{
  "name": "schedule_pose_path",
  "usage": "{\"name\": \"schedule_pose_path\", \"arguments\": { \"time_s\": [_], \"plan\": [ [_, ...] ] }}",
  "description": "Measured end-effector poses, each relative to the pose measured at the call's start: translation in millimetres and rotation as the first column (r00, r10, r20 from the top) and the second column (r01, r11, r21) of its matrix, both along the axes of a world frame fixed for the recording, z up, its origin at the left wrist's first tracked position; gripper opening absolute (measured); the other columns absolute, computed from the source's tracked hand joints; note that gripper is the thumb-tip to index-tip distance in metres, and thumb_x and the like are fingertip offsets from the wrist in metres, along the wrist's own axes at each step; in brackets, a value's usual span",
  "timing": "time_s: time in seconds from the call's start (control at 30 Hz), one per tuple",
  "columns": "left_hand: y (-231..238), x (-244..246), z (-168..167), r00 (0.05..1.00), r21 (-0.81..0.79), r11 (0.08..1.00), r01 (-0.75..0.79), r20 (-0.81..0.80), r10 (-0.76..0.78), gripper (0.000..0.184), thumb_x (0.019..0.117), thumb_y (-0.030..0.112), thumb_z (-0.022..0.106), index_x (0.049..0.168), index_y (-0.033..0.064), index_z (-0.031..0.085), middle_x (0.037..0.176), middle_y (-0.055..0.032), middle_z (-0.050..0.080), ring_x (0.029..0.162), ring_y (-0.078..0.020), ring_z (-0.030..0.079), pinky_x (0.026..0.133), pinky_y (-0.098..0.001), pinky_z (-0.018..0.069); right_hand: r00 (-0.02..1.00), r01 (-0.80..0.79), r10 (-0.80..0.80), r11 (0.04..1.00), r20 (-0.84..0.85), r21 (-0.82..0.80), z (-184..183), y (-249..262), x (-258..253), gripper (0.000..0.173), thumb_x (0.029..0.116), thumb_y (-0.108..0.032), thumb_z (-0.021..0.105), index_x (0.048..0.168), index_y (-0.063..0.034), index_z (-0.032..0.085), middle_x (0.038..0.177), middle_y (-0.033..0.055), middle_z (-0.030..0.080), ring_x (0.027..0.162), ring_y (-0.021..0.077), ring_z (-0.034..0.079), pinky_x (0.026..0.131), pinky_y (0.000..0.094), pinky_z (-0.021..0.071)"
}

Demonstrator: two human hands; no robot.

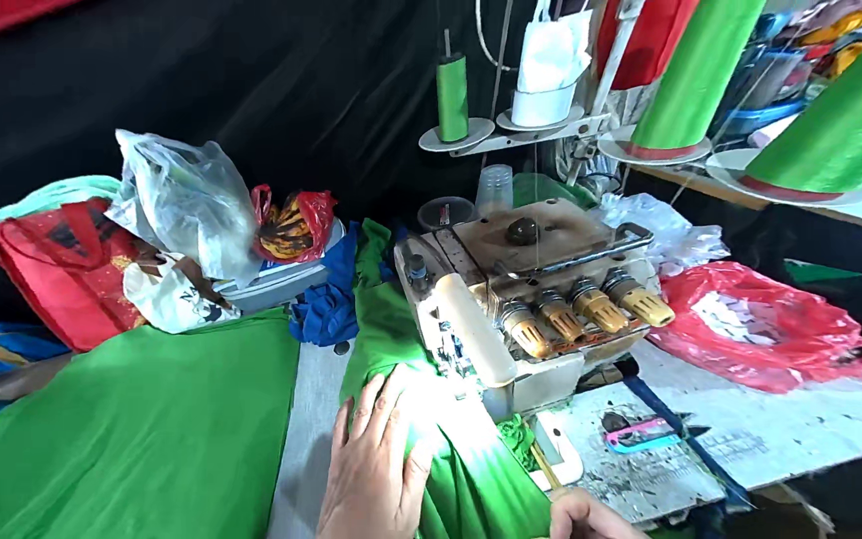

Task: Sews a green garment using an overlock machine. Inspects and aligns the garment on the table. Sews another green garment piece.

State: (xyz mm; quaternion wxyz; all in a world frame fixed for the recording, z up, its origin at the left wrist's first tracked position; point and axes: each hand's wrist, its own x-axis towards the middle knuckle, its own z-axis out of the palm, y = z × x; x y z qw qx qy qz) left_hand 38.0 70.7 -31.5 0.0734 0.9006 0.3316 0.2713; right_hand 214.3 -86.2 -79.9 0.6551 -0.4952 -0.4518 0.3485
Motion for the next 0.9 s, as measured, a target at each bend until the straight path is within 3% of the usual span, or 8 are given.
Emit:
{"name": "schedule_pose_path", "arguments": {
  "time_s": [0.07,0.23,0.4,0.6,0.77,0.83,0.9],
  "plan": [
    [8,-1,-2,0.999,0.015,0.999,0.034,-0.014,-0.033,0.053,0.1039,0.038,0.042,0.132,0.0001,0.065,0.145,-0.0164,0.059,0.139,-0.0395,0.05,0.11,-0.0671,0.0348,1.0,-0.004,0.004,1.0,-0.031,0.001,-2,3,0,0.022,0.0865,0.005,0.073,0.095,-0.0107,0.06,0.091,-0.0135,0.066,0.082,-0.0048,0.063,0.078,0.0201,0.0556],
    [40,0,4,0.986,-0.017,0.989,0.146,-0.073,-0.147,0.048,0.1015,0.035,0.045,0.136,0.0077,0.064,0.15,-0.0059,0.056,0.142,-0.028,0.048,0.115,-0.0622,0.0341,0.994,0.017,-0.012,0.999,-0.105,0.043,-2,10,-8,0.024,0.0856,0.008,0.072,0.094,-0.0121,0.06,0.092,-0.0125,0.066,0.083,-0.0034,0.064,0.078,0.0203,0.0571],
    [55,1,13,0.966,-0.023,0.975,0.222,-0.131,-0.223,0.049,0.1009,0.037,0.047,0.137,0.0085,0.064,0.15,-0.0056,0.056,0.142,-0.0278,0.048,0.115,-0.0636,0.0327,0.992,0.035,-0.03,0.999,-0.125,0.038,-3,12,-10,0.024,0.0851,0.007,0.072,0.094,-0.0117,0.06,0.092,-0.0136,0.064,0.086,-0.0041,0.063,0.082,0.0197,0.0551],
    [69,-1,13,0.951,0.0,0.96,0.28,-0.137,-0.277,0.047,0.1028,0.039,0.046,0.136,0.0104,0.065,0.147,-0.0062,0.059,0.14,-0.0268,0.051,0.115,-0.0587,0.0353,0.984,0.059,-0.045,0.995,-0.172,0.079,-2,18,-15,0.025,0.0858,0.008,0.071,0.094,-0.0124,0.06,0.089,-0.0137,0.066,0.081,-0.004,0.064,0.078,0.0196,0.0556],
    [103,-7,15,0.934,0.208,0.912,0.354,-0.126,-0.334,0.036,0.1031,0.037,0.052,0.118,0.0138,0.076,0.127,-0.0037,0.071,0.123,-0.0248,0.064,0.106,-0.0507,0.0487,0.979,0.048,-0.035,0.997,-0.203,0.062,-4,24,-24,0.022,0.0851,0.007,0.072,0.095,-0.0098,0.061,0.089,-0.0102,0.068,0.082,-0.0022,0.065,0.079,0.0207,0.0563],
    [113,-4,19,0.92,0.311,0.867,0.389,-0.182,-0.347,0.029,0.1024,0.029,0.054,0.113,0.0148,0.077,0.121,-0.0019,0.073,0.121,-0.0229,0.065,0.107,-0.049,0.0491,0.966,0.052,-0.038,0.998,-0.257,0.047,-5,25,-30,0.022,0.0872,0.007,0.07,0.1,-0.0082,0.06,0.09,-0.0084,0.069,0.081,-0.0007,0.066,0.077,0.0213,0.0573],
    [113,2,25,0.918,0.379,0.838,0.394,-0.214,-0.335,0.023,0.1006,0.021,0.057,0.109,0.0124,0.077,0.12,-0.0055,0.072,0.122,-0.0272,0.064,0.108,-0.0531,0.0463,0.96,0.065,-0.054,0.997,-0.276,0.029,-5,23,-32,0.026,0.0898,0.007,0.067,0.109,-0.0071,0.055,0.091,-0.0073,0.07,0.08,0.0011,0.067,0.075,0.0231,0.0574]
  ]
}}
